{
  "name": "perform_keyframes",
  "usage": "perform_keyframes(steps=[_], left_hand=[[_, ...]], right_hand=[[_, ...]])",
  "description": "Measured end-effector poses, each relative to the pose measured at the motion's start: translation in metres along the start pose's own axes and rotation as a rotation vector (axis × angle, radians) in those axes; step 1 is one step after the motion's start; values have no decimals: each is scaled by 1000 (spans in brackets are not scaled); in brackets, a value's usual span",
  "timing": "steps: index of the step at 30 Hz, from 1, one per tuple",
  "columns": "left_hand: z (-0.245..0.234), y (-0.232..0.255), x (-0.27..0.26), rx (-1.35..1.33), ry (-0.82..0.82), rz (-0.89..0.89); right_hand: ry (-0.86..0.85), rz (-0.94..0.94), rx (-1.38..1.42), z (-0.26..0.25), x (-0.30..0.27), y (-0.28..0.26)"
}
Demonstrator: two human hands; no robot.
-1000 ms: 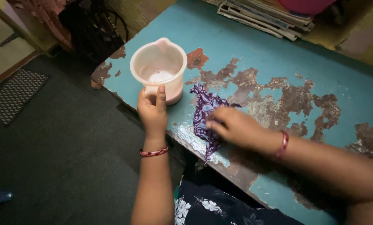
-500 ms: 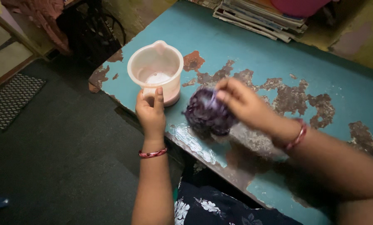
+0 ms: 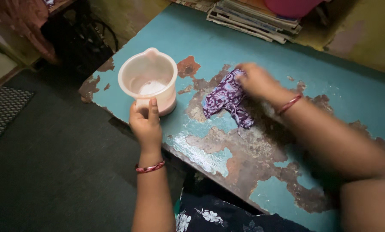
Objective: The person wipes a table surface with a purple cloth, repeatedly dipping the cloth into a mug containing a white soapy liquid and wringing it out before scrubbing the surface.
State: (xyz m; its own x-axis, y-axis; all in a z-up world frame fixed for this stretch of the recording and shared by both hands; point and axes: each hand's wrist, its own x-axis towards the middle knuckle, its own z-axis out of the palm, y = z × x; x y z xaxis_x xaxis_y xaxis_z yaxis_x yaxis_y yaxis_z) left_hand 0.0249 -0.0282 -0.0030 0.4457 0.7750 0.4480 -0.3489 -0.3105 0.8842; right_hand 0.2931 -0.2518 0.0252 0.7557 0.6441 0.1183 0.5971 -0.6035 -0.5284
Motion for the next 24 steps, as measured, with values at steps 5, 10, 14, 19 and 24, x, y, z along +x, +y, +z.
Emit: perform_keyframes(steps=[5,10,14,19,24], left_hand=[[-2,-3,-2,-10,-17,15],[1,-2,-2,-75,-29,51],[1,-3,-1,-49,-12,52],[0,-8,-2,-30,4,30],[0,-10,-3,-64,-9,30]], right_hand=[[-308,-130,-313,53,-14,-28],[-554,-340,-317,59,-47,-68],[-582,-543,-216,54,-46,-80],[-469,-407,-183,62,6,-55],[-319,-192,-198,73,43,-45]])
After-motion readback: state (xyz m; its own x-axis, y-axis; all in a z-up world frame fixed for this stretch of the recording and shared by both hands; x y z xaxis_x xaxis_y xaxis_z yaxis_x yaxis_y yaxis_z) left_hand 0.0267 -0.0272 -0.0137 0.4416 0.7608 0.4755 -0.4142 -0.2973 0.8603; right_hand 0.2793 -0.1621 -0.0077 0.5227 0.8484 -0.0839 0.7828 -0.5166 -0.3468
